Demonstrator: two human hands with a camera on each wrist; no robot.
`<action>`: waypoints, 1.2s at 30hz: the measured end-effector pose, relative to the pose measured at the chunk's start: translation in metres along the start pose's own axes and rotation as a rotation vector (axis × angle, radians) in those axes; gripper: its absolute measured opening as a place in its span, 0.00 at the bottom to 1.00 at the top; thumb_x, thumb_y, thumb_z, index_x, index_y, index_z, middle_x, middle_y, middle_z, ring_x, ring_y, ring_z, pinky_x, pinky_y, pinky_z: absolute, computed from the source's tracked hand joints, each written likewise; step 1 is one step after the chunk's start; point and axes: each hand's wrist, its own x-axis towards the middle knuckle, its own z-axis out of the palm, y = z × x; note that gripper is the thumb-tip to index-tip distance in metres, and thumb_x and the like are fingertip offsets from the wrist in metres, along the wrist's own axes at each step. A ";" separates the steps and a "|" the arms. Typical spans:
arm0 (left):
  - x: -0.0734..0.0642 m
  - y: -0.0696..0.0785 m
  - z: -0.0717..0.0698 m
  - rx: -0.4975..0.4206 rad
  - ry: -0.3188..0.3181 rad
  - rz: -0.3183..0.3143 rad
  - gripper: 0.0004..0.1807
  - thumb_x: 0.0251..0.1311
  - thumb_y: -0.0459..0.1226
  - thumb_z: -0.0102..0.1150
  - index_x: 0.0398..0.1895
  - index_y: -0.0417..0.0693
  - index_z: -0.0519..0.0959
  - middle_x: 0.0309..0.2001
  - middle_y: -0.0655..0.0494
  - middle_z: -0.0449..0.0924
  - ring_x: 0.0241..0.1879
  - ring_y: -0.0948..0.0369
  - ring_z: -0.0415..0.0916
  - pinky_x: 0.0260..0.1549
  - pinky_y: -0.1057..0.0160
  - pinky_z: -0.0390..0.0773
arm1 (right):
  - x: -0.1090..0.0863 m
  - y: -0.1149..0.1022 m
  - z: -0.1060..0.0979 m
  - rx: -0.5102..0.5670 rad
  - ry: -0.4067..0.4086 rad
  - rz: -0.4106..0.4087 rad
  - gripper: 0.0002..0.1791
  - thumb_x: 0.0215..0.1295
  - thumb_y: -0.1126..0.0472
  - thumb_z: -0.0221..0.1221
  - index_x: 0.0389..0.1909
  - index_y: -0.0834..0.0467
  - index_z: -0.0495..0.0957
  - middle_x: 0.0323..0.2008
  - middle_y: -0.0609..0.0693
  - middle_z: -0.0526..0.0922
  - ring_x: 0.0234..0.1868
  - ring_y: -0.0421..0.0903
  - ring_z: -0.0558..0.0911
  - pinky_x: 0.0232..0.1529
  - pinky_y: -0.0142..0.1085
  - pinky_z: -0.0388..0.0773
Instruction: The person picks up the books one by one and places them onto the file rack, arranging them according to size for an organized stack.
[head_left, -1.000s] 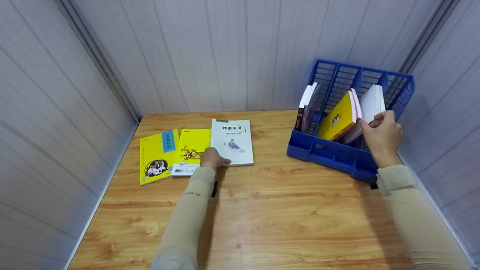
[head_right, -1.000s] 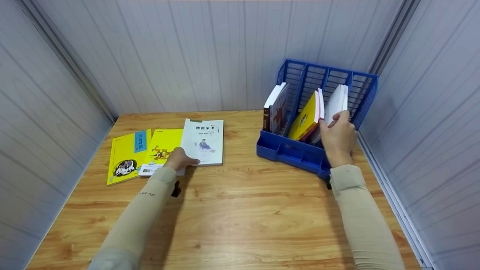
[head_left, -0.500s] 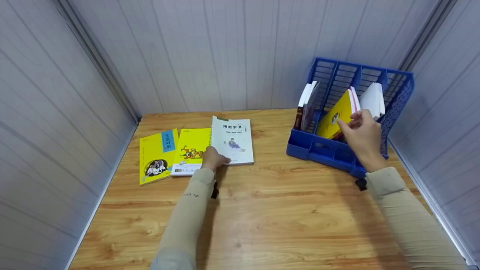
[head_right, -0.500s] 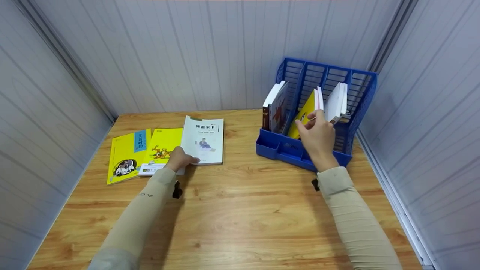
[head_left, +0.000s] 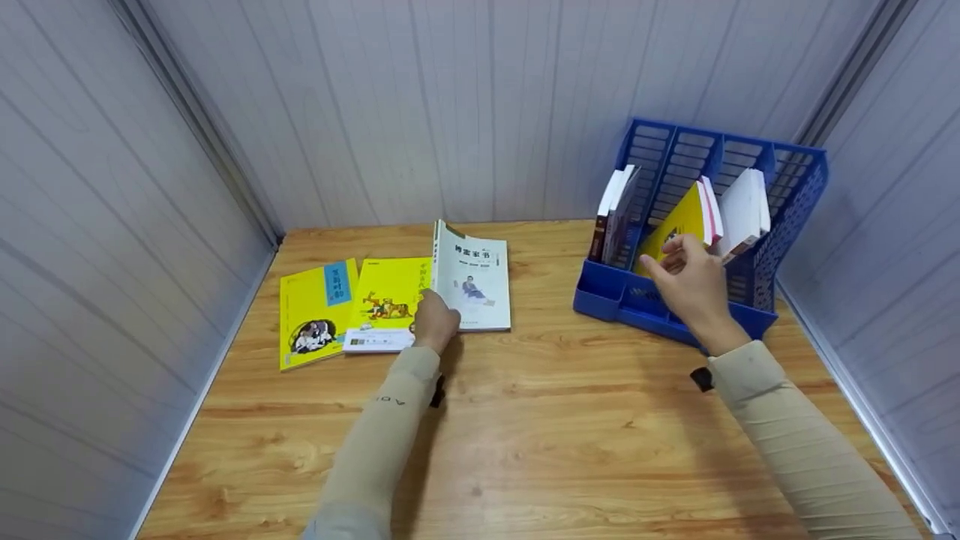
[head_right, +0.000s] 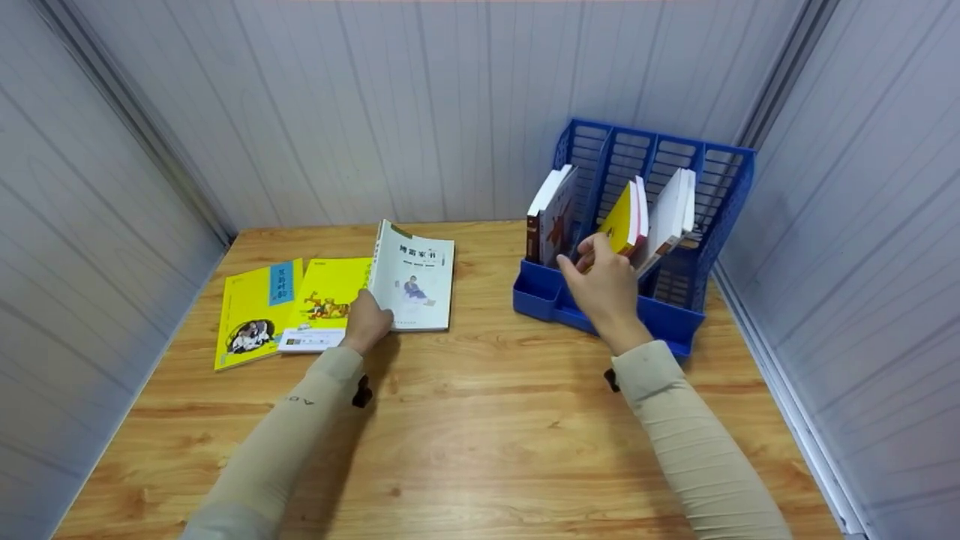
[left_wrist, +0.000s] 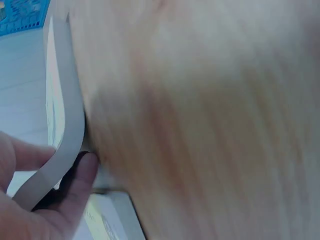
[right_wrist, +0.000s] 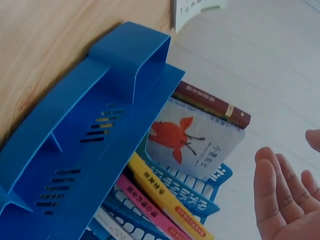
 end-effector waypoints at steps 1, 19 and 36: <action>-0.001 0.001 0.002 0.004 0.014 0.012 0.42 0.72 0.30 0.54 0.84 0.26 0.50 0.78 0.28 0.67 0.77 0.41 0.69 0.78 0.44 0.70 | -0.001 -0.001 0.001 -0.001 -0.013 -0.005 0.19 0.75 0.55 0.70 0.49 0.66 0.78 0.42 0.65 0.90 0.40 0.59 0.89 0.38 0.19 0.73; -0.009 0.010 0.011 -0.023 0.090 0.081 0.35 0.72 0.26 0.54 0.80 0.29 0.59 0.71 0.30 0.76 0.69 0.42 0.79 0.71 0.46 0.79 | -0.013 -0.017 0.024 0.066 -0.324 0.011 0.32 0.74 0.54 0.71 0.71 0.66 0.74 0.62 0.69 0.84 0.61 0.69 0.85 0.66 0.62 0.82; -0.029 0.036 0.004 -0.159 0.142 0.190 0.29 0.67 0.25 0.54 0.73 0.32 0.68 0.67 0.33 0.81 0.63 0.42 0.84 0.62 0.45 0.85 | -0.020 -0.027 0.036 0.169 -0.432 0.090 0.48 0.74 0.46 0.70 0.85 0.62 0.58 0.80 0.69 0.66 0.78 0.71 0.71 0.75 0.67 0.71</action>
